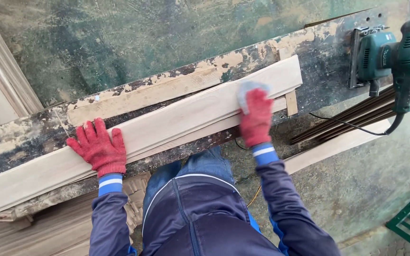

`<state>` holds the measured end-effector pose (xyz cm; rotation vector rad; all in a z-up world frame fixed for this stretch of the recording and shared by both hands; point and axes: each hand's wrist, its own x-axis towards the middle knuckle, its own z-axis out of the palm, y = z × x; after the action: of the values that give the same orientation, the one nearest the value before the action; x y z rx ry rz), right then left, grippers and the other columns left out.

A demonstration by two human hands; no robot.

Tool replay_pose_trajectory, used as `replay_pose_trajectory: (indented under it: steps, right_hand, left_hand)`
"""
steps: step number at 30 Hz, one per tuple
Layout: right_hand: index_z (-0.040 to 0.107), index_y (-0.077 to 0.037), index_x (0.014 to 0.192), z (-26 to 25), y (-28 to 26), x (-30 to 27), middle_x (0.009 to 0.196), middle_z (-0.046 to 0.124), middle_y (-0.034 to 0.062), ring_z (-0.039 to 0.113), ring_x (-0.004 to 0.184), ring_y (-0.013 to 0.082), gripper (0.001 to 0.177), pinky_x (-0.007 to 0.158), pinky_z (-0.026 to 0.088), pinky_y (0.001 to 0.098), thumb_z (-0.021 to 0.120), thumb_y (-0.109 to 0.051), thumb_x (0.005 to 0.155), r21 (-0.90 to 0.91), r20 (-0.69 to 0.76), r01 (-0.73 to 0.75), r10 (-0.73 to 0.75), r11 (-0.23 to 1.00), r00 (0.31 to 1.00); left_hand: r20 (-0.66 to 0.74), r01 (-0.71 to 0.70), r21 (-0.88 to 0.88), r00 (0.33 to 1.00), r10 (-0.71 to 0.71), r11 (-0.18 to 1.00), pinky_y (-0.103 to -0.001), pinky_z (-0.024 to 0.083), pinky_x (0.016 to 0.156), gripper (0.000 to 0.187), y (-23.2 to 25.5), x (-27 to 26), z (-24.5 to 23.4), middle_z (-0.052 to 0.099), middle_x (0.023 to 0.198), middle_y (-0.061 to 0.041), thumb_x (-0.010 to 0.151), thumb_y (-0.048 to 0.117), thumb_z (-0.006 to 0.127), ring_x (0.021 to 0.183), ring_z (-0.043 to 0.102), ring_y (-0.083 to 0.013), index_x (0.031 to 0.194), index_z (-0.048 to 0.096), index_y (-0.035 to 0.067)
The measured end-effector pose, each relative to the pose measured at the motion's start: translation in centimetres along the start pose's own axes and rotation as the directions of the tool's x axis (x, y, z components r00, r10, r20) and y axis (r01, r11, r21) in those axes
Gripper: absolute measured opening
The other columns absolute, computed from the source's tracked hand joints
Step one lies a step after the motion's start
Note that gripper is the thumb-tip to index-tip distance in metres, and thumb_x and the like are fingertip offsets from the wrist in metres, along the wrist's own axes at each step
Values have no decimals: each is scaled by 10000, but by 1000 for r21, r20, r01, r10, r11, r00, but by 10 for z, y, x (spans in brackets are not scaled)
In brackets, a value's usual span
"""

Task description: Sanding a long wooden board using an electric orbital sander and then finishing the surface by hand with sandpaper.

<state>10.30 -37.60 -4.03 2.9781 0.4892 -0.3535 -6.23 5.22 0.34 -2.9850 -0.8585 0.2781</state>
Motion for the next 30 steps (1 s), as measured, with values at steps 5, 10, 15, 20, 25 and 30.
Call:
replay_pose_trajectory:
  steps: [5,10,15,20,25,30]
  right_hand:
    - [394,-120,1622,25,90,28,1663,350,171,276,1542,332,592,1279,106,511,512,-397,1111,302,-135,-341,394,890,909]
    - [225,-111,1650,36,-59,-31,1718,165,177,103,1584,347,754,1290,-36,507,475,-488,1046,80,-124,9,1,997,992]
    - [426,-153,1579,2,-3,-10,1588,443,178,370,1499,357,653,1276,179,539,575,-387,989,87,-117,64,-54,994,992]
    - [235,-194,1677,-8,105,49,1718,205,120,172,1582,265,579,1277,-9,425,407,-353,1148,233,108,-460,447,857,888]
    - [507,4,1494,103,-11,49,1501,489,302,430,1418,473,598,1151,335,610,637,-260,973,-76,-342,146,-163,986,925]
    - [496,-265,1534,22,-135,-10,1571,482,111,386,1485,365,634,1245,243,587,565,-472,939,243,-397,601,-487,761,778]
  left_hand:
    - [-14,-10,-34,1000,10,999,-623,66,1262,669,6,-4,-8,497,1612,-277,1099,502,502,1550,302,-428,1611,522,72]
    - [-34,-10,-9,999,10,1000,-635,39,1274,685,-4,2,15,472,1642,-244,1111,543,456,1579,262,-401,1620,516,88]
    - [-152,-68,-60,987,58,996,-653,53,1253,545,-12,-1,31,509,1604,-244,1133,465,550,1563,297,-411,1514,590,78]
    - [-153,-20,11,988,21,1000,-602,41,1300,531,-6,-8,26,549,1602,-168,1152,519,526,1590,310,-340,1481,633,116]
    - [-84,23,7,996,-23,1000,-588,43,1308,597,0,-5,16,552,1600,-167,1122,564,488,1585,326,-330,1522,623,141]
    - [-81,16,-26,997,-18,1000,-603,46,1290,627,-4,-4,20,544,1587,-183,1082,573,502,1570,325,-347,1533,596,147]
